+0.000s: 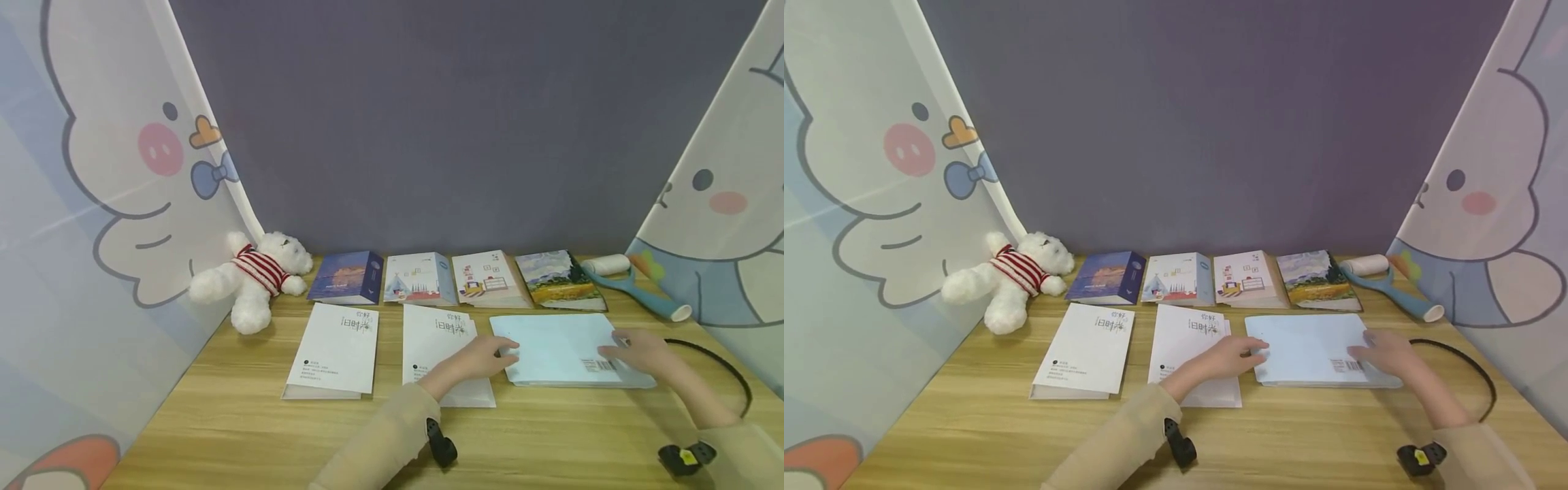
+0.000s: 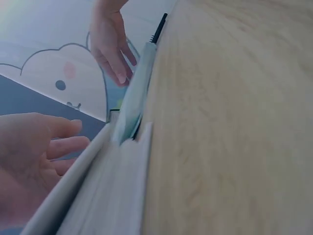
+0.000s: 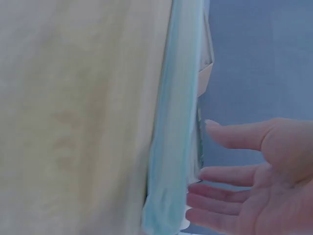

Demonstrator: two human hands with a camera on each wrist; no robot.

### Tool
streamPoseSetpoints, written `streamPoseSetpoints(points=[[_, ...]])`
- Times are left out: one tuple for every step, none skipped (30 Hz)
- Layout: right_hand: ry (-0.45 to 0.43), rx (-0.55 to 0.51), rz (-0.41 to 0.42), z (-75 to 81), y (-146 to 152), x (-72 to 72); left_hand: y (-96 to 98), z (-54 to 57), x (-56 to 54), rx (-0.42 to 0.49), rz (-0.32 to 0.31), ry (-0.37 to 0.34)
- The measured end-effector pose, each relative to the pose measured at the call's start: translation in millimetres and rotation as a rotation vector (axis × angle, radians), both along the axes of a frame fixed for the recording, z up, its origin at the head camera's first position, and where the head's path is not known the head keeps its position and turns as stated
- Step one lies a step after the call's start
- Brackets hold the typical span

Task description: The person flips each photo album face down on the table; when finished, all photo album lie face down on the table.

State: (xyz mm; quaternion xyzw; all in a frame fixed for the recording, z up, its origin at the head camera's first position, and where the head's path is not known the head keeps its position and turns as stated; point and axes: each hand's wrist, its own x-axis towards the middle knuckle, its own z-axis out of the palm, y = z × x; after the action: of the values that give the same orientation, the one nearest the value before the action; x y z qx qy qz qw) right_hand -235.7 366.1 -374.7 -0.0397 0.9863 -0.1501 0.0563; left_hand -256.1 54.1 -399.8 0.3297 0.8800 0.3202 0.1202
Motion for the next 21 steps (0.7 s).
streamPoseSetpoints(points=[[0.041,-0.012,0.01,0.5,-1.9,-0.4,-2.8,2.2,-0.2,0.016,0.007,0.014],[0.075,-0.032,0.016,2.0,-5.0,-0.7,-6.7,4.8,-0.5,0.039,0.013,0.027],[0.118,-0.049,0.025,3.7,-9.8,-1.0,-11.4,7.8,-0.9,0.062,0.024,0.039],[0.173,-0.064,0.04,5.2,-15.4,-2.1,-16.9,11.2,-1.4,0.092,0.038,0.049],[0.227,-0.08,0.059,6.9,-22.0,-2.9,-23.2,14.8,-1.9,0.113,0.053,0.065],[0.275,-0.093,0.082,8.3,-29.1,-4.2,-30.2,18.2,-2.3,0.136,0.071,0.083],[0.321,-0.108,0.114,9.5,-37.1,-5.7,-38.2,21.1,-2.5,0.157,0.087,0.106],[0.361,-0.126,0.149,10.6,-45.9,-7.6,-46.6,24.5,-2.5,0.178,0.102,0.124],[0.408,-0.137,0.187,10.5,-54.9,-9.6,-55.2,27.6,-2.2,0.195,0.12,0.143],[0.436,-0.152,0.226,10.5,-63.8,-11.5,-63.8,30.6,-1.9,0.214,0.133,0.162],[0.451,-0.17,0.258,10.5,-72.9,-12.8,-72.4,33.1,-1.6,0.225,0.148,0.181],[0.461,-0.191,0.288,10.3,-82.1,-14.4,-80.9,34.9,-1.4,0.242,0.16,0.193],[0.465,-0.211,0.313,10.2,-91.3,-15.6,-89.2,37.0,-0.9,0.257,0.168,0.195],[0.465,-0.228,0.334,10.0,-100.3,-16.7,-97.4,38.6,-0.3,0.27,0.177,0.182],[0.464,-0.24,0.351,9.6,-109.1,-17.6,-105.3,39.6,0.4,0.272,0.192,0.171],[0.457,-0.258,0.373,9.5,-117.9,-18.6,-112.9,39.6,0.7,0.272,0.206,0.158],[0.452,-0.268,0.392,9.2,-126.5,-19.3,-120.1,39.2,1.0,0.267,0.216,0.149],[0.444,-0.273,0.412,8.6,-134.8,-19.7,-126.7,38.6,1.6,0.262,0.227,0.139],[0.434,-0.273,0.433,8.0,-142.7,-20.0,-132.9,37.7,2.4,0.249,0.244,0.132],[0.427,-0.278,0.457,7.1,-150.6,-20.4,-138.5,35.6,2.5,0.235,0.26,0.129],[0.414,-0.279,0.477,6.3,-158.0,-20.2,-143.6,33.2,2.6,0.225,0.275,0.134]])
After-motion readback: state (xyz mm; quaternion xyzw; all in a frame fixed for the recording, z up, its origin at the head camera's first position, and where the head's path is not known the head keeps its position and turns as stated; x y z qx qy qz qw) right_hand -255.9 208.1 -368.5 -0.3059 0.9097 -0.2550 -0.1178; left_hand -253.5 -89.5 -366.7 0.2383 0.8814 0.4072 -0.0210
